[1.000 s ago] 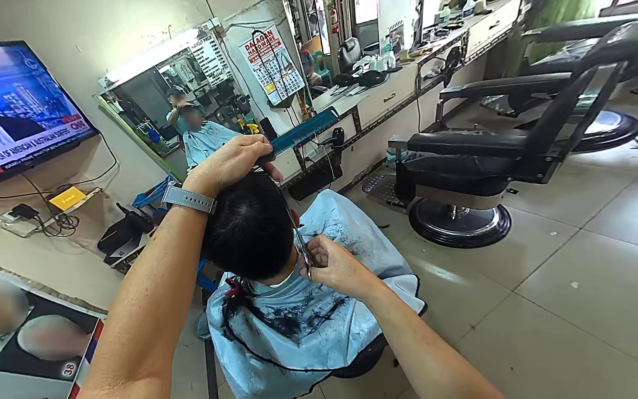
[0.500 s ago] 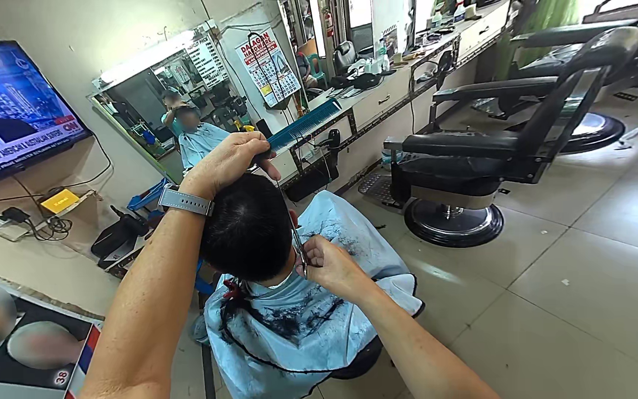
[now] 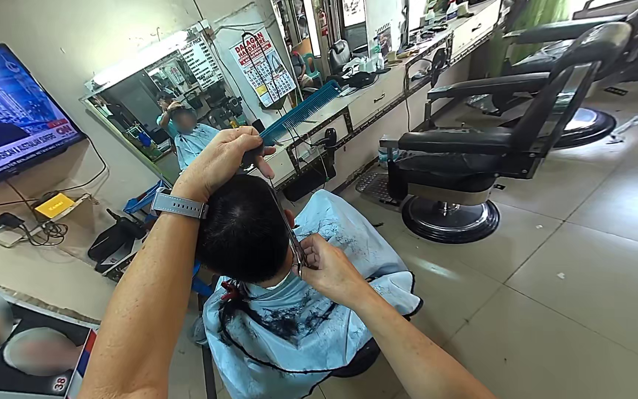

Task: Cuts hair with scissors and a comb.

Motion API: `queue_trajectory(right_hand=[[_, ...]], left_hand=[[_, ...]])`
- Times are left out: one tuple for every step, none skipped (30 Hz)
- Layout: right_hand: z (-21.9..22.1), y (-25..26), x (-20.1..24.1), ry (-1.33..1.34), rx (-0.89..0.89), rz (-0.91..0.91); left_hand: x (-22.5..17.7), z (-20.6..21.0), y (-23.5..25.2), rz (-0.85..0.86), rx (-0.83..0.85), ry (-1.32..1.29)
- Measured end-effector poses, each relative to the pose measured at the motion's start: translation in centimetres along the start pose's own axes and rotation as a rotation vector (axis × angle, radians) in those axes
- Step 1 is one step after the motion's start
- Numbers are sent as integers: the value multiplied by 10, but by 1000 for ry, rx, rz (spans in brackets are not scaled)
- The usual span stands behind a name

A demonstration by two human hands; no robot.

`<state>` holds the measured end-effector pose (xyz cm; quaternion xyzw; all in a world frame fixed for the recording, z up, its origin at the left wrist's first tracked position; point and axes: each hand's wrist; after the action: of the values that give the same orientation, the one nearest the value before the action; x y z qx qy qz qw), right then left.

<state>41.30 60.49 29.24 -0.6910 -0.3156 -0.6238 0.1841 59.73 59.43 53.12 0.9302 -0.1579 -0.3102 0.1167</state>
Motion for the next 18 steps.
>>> queue_trajectory(right_hand=[[0,-1,1,1,0,2],[-2,-1,1,6,4,1],[-5,0,2,10,17,-6],[-9,2,4,7,35,-13],[-15,6,6,-5,53,-16],[-22,11,8,-16,73,-6],[-30,17,10,-6,101,13],[-37,23,11,23,141,36],[-44,29,12,59,191,57],[-50,33,13,92,237,72],[-54,36,14,121,276,87],[-58,37,15,141,308,96],[-61,38,16,157,337,102],[-64,39,16,172,363,107],[-66,39,17,187,387,114],[-68,38,16,205,408,119],[-69,38,15,221,422,119],[-69,38,13,236,434,110]], left_hand=[[-1,0,0,3,0,-7],[-1,0,0,10,-6,-17],[0,0,0,24,-14,-31],[1,-1,0,41,-22,-48],[3,-2,1,62,-31,-64],[5,-4,1,77,-43,-65],[6,-5,2,75,-64,-38],[6,-6,2,57,-80,6],[7,-6,2,27,-91,67],[8,-7,3,-15,-92,143],[9,-7,3,-64,-83,213],[11,-7,2,-102,-65,262],[12,-8,2,-127,-50,286],[12,-8,1,-149,-43,291],[12,-7,0,-169,-44,281],[12,-6,-1,-182,-51,264],[13,-6,-1,-191,-60,249],[13,-6,0,-195,-68,235]])
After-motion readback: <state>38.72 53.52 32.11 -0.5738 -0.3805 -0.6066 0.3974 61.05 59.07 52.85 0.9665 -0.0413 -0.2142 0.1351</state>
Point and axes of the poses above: each hand's wrist, its own y-axis towards the middle knuckle, its own z-axis out of the palm, x = y × z, and after that the axes turned 9 degrees about z, right-handed
